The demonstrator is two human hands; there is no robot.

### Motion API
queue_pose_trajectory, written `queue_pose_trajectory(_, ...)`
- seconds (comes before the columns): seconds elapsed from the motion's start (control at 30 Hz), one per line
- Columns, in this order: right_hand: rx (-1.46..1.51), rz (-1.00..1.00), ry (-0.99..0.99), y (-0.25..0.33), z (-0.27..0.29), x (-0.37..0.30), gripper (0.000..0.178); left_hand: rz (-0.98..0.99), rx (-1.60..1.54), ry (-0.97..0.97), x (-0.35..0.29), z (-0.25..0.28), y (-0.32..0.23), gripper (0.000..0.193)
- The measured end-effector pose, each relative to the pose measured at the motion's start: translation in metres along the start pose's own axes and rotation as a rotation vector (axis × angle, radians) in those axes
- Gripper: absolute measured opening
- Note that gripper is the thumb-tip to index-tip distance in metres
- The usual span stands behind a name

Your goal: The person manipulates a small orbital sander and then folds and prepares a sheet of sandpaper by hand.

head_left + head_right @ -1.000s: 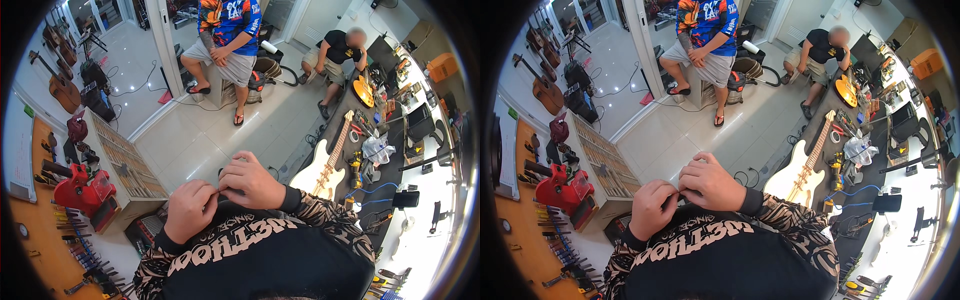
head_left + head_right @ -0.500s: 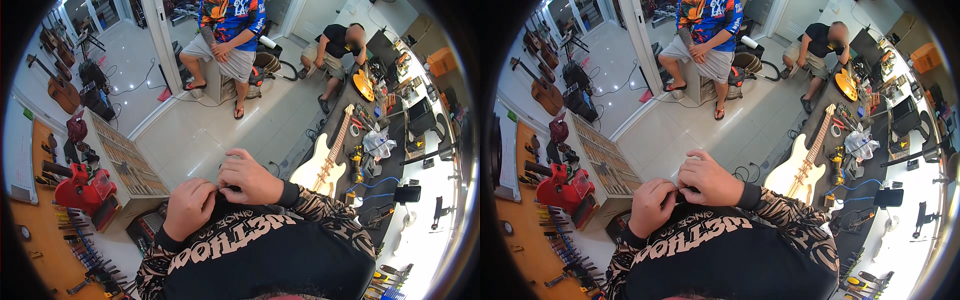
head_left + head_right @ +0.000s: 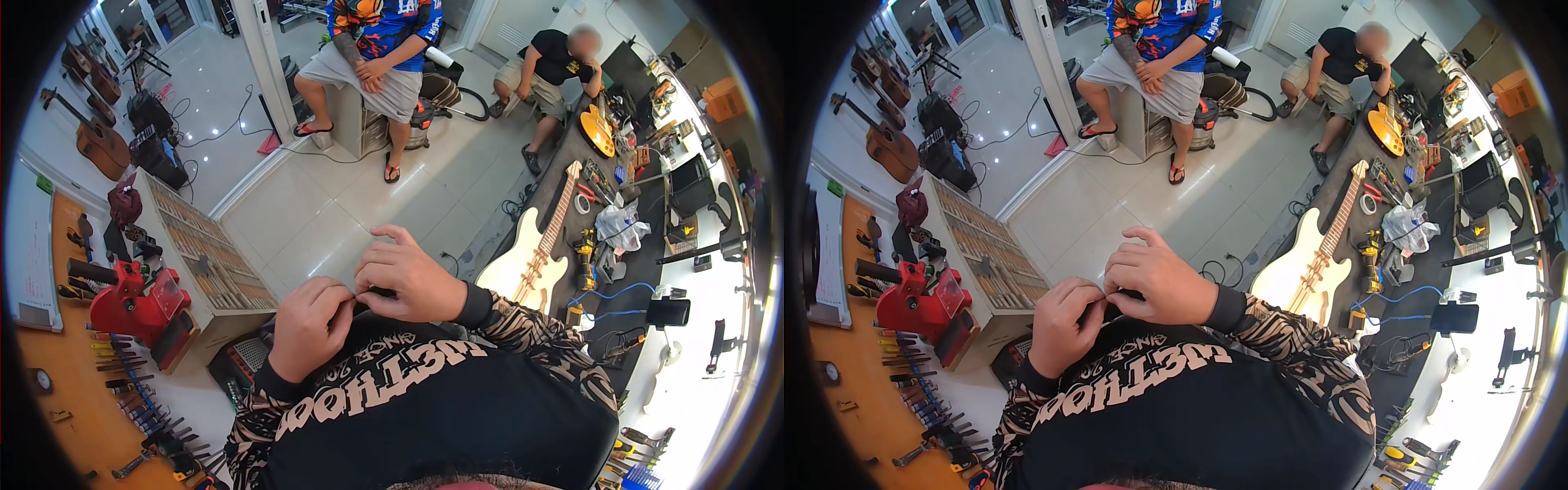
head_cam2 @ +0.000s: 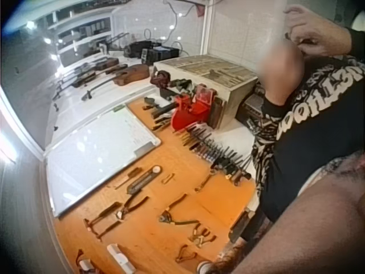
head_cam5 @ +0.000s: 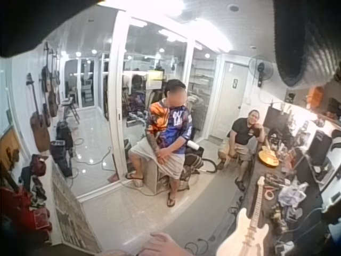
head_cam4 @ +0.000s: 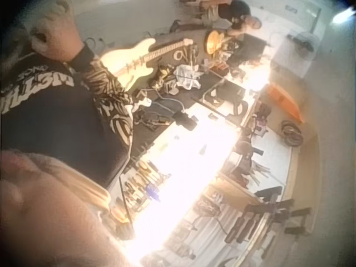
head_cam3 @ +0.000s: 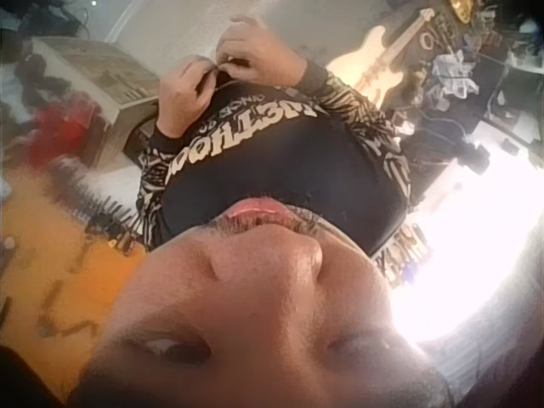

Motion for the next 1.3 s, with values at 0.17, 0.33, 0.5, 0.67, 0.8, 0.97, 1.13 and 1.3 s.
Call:
queue_pose_trajectory(0.17, 0.071, -0.054, -0.052, 0.0, 0.006, 0.002, 0.016, -0.021, 0.033, -0.041, -0.003, 0.007, 0.003, 0.016)
queue_pose_trajectory(0.33, 0.055, -0.07, -0.026, -0.009, 0.002, -0.003, 0.019, 0.036, 0.013, -0.037, 0.003, 0.008, 0.002, 0.015)
queue_pose_trajectory(0.5, 0.05, -0.028, -0.004, -0.007, 0.001, -0.001, 0.02, 0.083, -0.067, -0.016, -0.001, 0.006, 0.008, 0.015)
queue_pose_trajectory(0.67, 0.125, -0.076, -0.014, -0.002, 0.006, 0.005, 0.02, 0.001, -0.004, -0.065, -0.005, 0.012, 0.01, 0.016)
queue_pose_trajectory(0.8, 0.085, -0.094, -0.071, -0.009, 0.011, 0.002, 0.019, -0.002, -0.003, -0.057, 0.0, 0.014, 0.009, 0.017)
queue_pose_trajectory(0.97, 0.056, -0.08, -0.12, -0.011, 0.018, 0.001, 0.02, 0.075, 0.015, -0.1, -0.001, 0.029, 0.012, 0.016)
queue_pose_trajectory(1.13, 0.024, -0.142, -0.177, 0.001, 0.022, 0.01, 0.022, 0.079, 0.051, -0.019, -0.011, 0.027, 0.023, 0.015)
queue_pose_trajectory(1.3, -0.189, -0.035, -0.125, 0.021, 0.011, 0.026, 0.019, 0.001, 0.146, -0.065, -0.006, 0.027, 0.011, 0.017)
Point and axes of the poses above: each hand's wrist, its own x-axis towards the middle knuckle, its own z-axis out of the back of the hand, y = z × x, the point moved 7 cm from there along x, towards the middle knuckle, and after that the axes turned 8 degrees about -z, right-handed, at the moved point
